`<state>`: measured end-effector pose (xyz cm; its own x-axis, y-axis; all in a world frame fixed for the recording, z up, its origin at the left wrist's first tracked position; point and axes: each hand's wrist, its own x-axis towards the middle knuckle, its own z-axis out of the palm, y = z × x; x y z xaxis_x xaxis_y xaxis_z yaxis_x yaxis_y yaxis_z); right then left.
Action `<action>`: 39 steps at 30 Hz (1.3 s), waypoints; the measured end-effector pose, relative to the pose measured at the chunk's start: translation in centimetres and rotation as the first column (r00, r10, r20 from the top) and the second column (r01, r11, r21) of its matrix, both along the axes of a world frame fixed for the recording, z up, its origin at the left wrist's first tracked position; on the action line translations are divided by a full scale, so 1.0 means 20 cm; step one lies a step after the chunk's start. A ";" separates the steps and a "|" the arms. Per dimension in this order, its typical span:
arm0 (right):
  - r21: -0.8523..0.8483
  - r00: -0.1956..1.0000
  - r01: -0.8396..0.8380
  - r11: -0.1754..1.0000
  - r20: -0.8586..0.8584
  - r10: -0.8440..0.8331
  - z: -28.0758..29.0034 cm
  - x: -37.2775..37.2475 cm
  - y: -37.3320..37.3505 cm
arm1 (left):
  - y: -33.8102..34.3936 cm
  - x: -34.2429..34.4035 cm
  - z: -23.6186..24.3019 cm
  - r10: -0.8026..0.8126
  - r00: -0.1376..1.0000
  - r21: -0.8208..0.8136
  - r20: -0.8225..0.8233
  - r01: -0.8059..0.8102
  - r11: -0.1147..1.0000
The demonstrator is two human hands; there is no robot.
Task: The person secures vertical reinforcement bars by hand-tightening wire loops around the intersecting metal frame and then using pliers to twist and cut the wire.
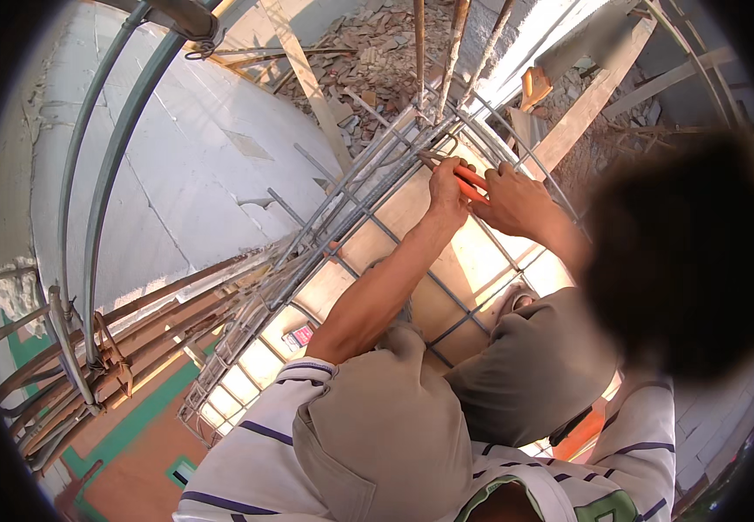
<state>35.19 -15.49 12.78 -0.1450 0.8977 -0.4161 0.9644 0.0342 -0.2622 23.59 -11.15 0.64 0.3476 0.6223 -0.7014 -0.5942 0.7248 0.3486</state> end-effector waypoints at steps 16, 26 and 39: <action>-0.746 0.582 0.199 0.635 -0.432 -0.689 0.07 -0.02 0.07 | -0.01 -0.12 0.02 -0.013 0.988 0.015 0.151 0.011 1.000; -0.816 0.529 0.170 0.553 -0.398 -0.749 0.04 0.08 0.13 | -0.02 -0.03 0.19 -0.179 0.982 -0.066 -0.057 0.175 0.982; -0.905 0.145 -0.133 0.404 -0.421 -0.896 -0.08 0.18 0.12 | -0.09 -0.16 0.05 -0.185 0.952 0.170 0.242 0.146 0.975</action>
